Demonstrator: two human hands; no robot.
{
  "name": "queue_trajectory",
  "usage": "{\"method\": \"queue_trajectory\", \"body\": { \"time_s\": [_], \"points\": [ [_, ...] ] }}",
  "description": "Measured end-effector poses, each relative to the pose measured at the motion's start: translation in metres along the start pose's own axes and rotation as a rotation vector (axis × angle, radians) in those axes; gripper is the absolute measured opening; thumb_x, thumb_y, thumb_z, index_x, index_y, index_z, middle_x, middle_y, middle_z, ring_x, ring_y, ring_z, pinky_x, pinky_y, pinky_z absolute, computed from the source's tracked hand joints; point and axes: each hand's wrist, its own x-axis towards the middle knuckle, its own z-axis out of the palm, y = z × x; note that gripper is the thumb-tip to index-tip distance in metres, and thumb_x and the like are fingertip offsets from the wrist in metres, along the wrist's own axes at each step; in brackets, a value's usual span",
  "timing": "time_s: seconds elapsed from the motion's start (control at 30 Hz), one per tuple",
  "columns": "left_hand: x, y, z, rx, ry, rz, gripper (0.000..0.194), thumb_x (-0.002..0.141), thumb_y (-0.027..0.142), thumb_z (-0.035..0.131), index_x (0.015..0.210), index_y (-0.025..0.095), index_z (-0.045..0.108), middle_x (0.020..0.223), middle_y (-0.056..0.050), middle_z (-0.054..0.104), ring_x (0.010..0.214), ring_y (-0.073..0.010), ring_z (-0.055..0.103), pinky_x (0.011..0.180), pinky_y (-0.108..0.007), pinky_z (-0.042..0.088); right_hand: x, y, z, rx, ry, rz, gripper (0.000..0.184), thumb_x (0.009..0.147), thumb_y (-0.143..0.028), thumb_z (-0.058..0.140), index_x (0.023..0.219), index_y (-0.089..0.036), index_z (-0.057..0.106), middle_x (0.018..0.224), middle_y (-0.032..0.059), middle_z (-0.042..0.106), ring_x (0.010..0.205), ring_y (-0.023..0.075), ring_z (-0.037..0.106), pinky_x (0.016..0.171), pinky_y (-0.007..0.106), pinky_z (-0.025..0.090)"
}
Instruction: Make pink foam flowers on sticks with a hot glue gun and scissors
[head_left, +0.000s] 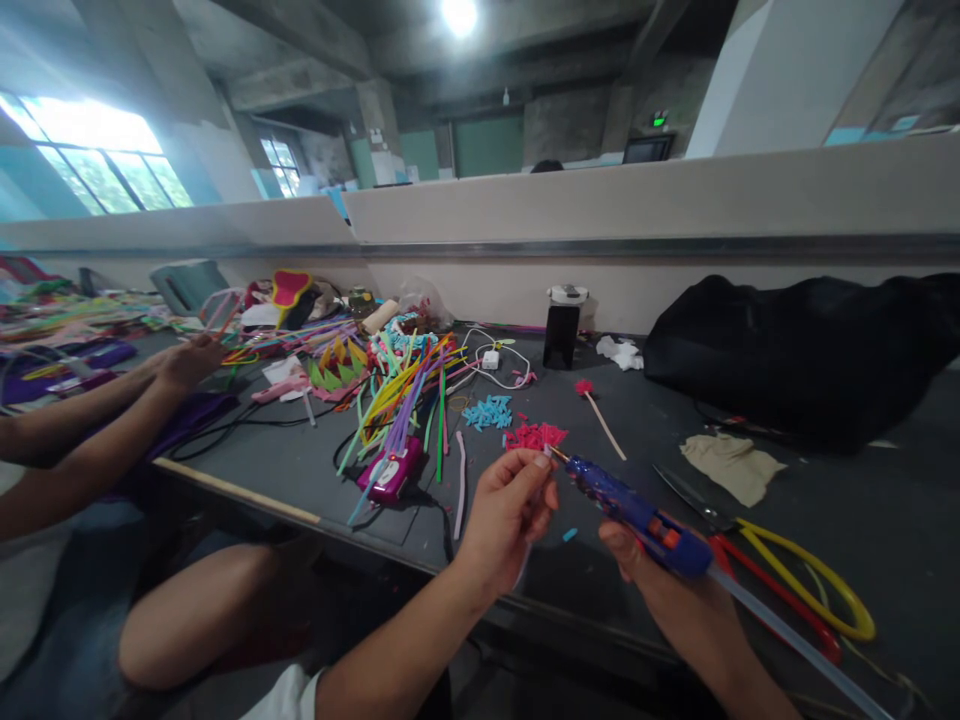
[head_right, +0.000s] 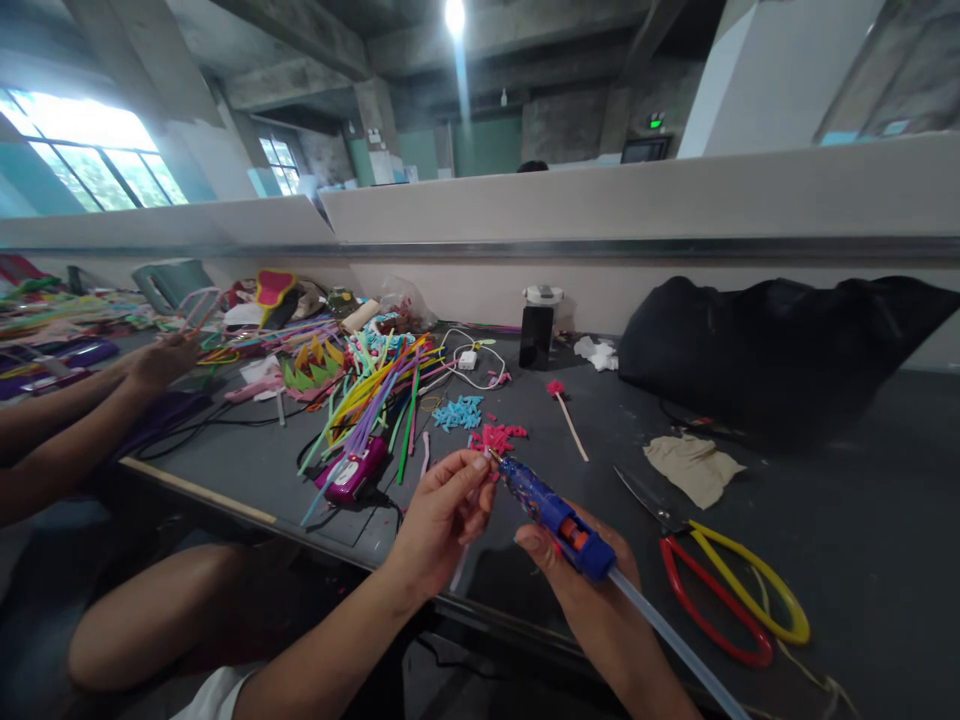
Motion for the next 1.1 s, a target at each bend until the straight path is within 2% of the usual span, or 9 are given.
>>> {"method": "queue_trajectory", "body": {
  "time_s": [0.13,0.3,0.47,0.63,0.77,0.9,1.0,1.1],
  "points": [
    [0.0,0.0,0.0,-0.005,-0.004,0.002,0.03,0.078,0.043,0.071,0.082,0.017,0.057,0.055,0.004,0.054,0.035,-0.0026,0.033,0.035,-0.017,0.015,0.003,0.002,-0.001,0.012,-0.009,-0.026,0.047,0.069,-0.063,0.065,0.05,-0.024,0.048,0.044,-0.0039,0.047,0.044,0.0129,0.045,0.049,0.024,0.044],
    [-0.001,0.001,-0.001,-0.001,-0.003,-0.002,0.032,0.077,0.045,0.071,0.081,0.017,0.056,0.055,0.005,0.054,0.034,-0.0024,0.032,0.035,-0.017,0.015,0.006,0.004,-0.005,-0.049,-0.094,-0.053,0.046,0.071,-0.063,0.065,0.05,-0.024,0.05,0.043,-0.004,0.048,0.043,0.0132,0.046,0.044,0.024,0.041],
    [0.0,0.001,-0.002,-0.021,-0.003,-0.003,0.03,0.077,0.043,0.071,0.082,0.016,0.057,0.054,0.005,0.053,0.034,-0.0024,0.031,0.035,-0.017,0.014,0.006,0.004,-0.004,-0.022,-0.047,-0.06,0.043,0.072,-0.063,0.063,0.058,-0.024,0.055,0.049,-0.0034,0.051,0.047,0.014,0.047,0.046,0.025,0.04],
    [0.0,0.001,-0.004,-0.025,-0.012,-0.016,0.024,0.08,0.037,0.068,0.08,0.016,0.056,0.052,0.005,0.052,0.034,-0.0027,0.031,0.034,-0.017,0.014,0.008,0.006,-0.002,-0.062,-0.1,-0.191,0.042,0.076,-0.059,0.064,0.059,-0.023,0.052,0.055,-0.0044,0.049,0.053,0.0128,0.047,0.051,0.025,0.039],
    [0.0,0.003,-0.006,-0.028,-0.024,-0.013,0.022,0.082,0.035,0.066,0.08,0.016,0.057,0.052,0.005,0.052,0.034,-0.0028,0.031,0.034,-0.017,0.015,0.009,0.008,-0.004,-0.145,-0.086,-0.294,0.04,0.081,-0.055,0.062,0.061,-0.022,0.05,0.055,-0.0059,0.045,0.051,0.0109,0.045,0.052,0.024,0.037],
    [0.002,0.005,-0.008,-0.056,0.012,-0.012,0.022,0.08,0.035,0.068,0.081,0.015,0.058,0.053,0.005,0.052,0.035,-0.0024,0.032,0.034,-0.017,0.015,0.014,0.015,-0.009,-0.228,-0.086,-0.446,0.031,0.084,-0.052,0.061,0.073,-0.023,0.056,0.064,-0.004,0.054,0.057,0.0125,0.052,0.057,0.025,0.042],
    [0.005,0.007,-0.012,-0.058,0.032,0.013,0.024,0.078,0.035,0.069,0.081,0.015,0.057,0.054,0.005,0.052,0.036,-0.0024,0.033,0.034,-0.016,0.016,0.023,0.026,-0.012,-0.299,-0.03,-0.598,0.025,0.086,-0.047,0.061,0.084,-0.023,0.056,0.078,0.0005,0.061,0.069,0.0157,0.06,0.067,0.027,0.046],
    [0.01,0.009,-0.018,-0.057,0.062,0.056,0.025,0.077,0.036,0.07,0.078,0.016,0.056,0.054,0.006,0.051,0.037,-0.0028,0.034,0.034,-0.016,0.017,0.035,0.041,-0.015,-0.457,0.048,-0.676,0.02,0.087,-0.041,0.061,0.089,-0.023,0.053,0.085,0.0032,0.061,0.078,0.0185,0.059,0.072,0.03,0.046]
  ]
}}
